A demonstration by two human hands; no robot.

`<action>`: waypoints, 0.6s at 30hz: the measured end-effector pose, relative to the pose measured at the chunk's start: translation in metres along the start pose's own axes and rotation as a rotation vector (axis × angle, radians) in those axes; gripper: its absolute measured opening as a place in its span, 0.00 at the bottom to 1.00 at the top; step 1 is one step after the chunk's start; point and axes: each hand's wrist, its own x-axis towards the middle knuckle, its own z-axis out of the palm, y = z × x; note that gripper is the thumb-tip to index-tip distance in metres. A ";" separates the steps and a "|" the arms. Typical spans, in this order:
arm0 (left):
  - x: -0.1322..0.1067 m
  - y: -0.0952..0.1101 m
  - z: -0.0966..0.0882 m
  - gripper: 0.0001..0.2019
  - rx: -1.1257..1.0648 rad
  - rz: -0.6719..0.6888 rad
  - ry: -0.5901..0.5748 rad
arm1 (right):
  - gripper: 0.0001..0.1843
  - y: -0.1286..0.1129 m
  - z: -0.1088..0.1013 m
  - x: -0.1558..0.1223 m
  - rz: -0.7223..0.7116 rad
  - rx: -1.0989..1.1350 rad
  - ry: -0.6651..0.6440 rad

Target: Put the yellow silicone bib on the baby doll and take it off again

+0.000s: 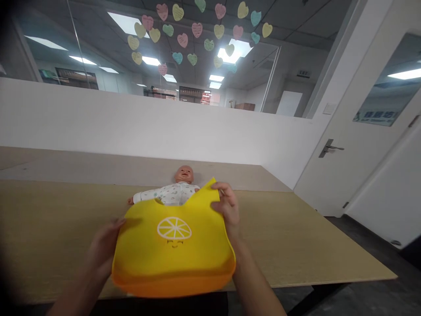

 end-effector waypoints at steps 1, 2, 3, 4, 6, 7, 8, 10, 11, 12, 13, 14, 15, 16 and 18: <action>0.011 0.010 0.005 0.09 -0.016 -0.050 -0.049 | 0.17 0.001 0.002 0.012 -0.005 -0.018 0.013; 0.024 0.019 0.009 0.12 -0.024 -0.082 -0.098 | 0.18 0.004 0.002 0.024 -0.010 -0.033 0.025; 0.036 0.027 0.012 0.15 -0.022 -0.096 -0.136 | 0.19 0.006 0.002 0.036 -0.012 -0.046 0.031; 0.049 0.033 0.014 0.17 -0.011 -0.091 -0.151 | 0.20 0.010 0.001 0.048 -0.006 -0.059 0.032; 0.075 0.042 0.015 0.21 0.013 -0.061 -0.202 | 0.23 0.020 -0.004 0.068 0.012 -0.084 0.032; 0.086 0.044 0.014 0.22 0.026 -0.049 -0.221 | 0.24 0.026 -0.008 0.078 0.027 -0.099 0.030; 0.097 0.044 0.013 0.23 0.039 -0.038 -0.238 | 0.24 0.032 -0.011 0.086 0.046 -0.114 0.030; 0.117 0.043 0.010 0.23 0.066 -0.020 -0.253 | 0.24 0.045 -0.019 0.101 0.086 -0.140 0.037; 0.125 0.041 0.008 0.23 0.084 -0.012 -0.251 | 0.24 0.051 -0.023 0.107 0.098 -0.157 0.045; 0.133 0.039 0.006 0.23 0.105 -0.002 -0.244 | 0.24 0.057 -0.027 0.113 0.094 -0.182 0.055; 0.141 0.036 0.003 0.23 0.131 0.008 -0.235 | 0.23 0.062 -0.031 0.118 0.075 -0.215 0.064; 0.148 0.034 -0.001 0.24 0.162 0.018 -0.222 | 0.22 0.067 -0.036 0.123 0.046 -0.252 0.068; 0.154 0.031 -0.004 0.24 0.195 0.030 -0.204 | 0.21 0.071 -0.040 0.127 0.017 -0.286 0.063; 0.161 0.030 -0.008 0.24 0.228 0.044 -0.189 | 0.20 0.075 -0.045 0.131 -0.010 -0.315 0.056; 0.174 0.027 -0.013 0.24 0.290 0.068 -0.181 | 0.19 0.082 -0.053 0.138 -0.044 -0.348 0.039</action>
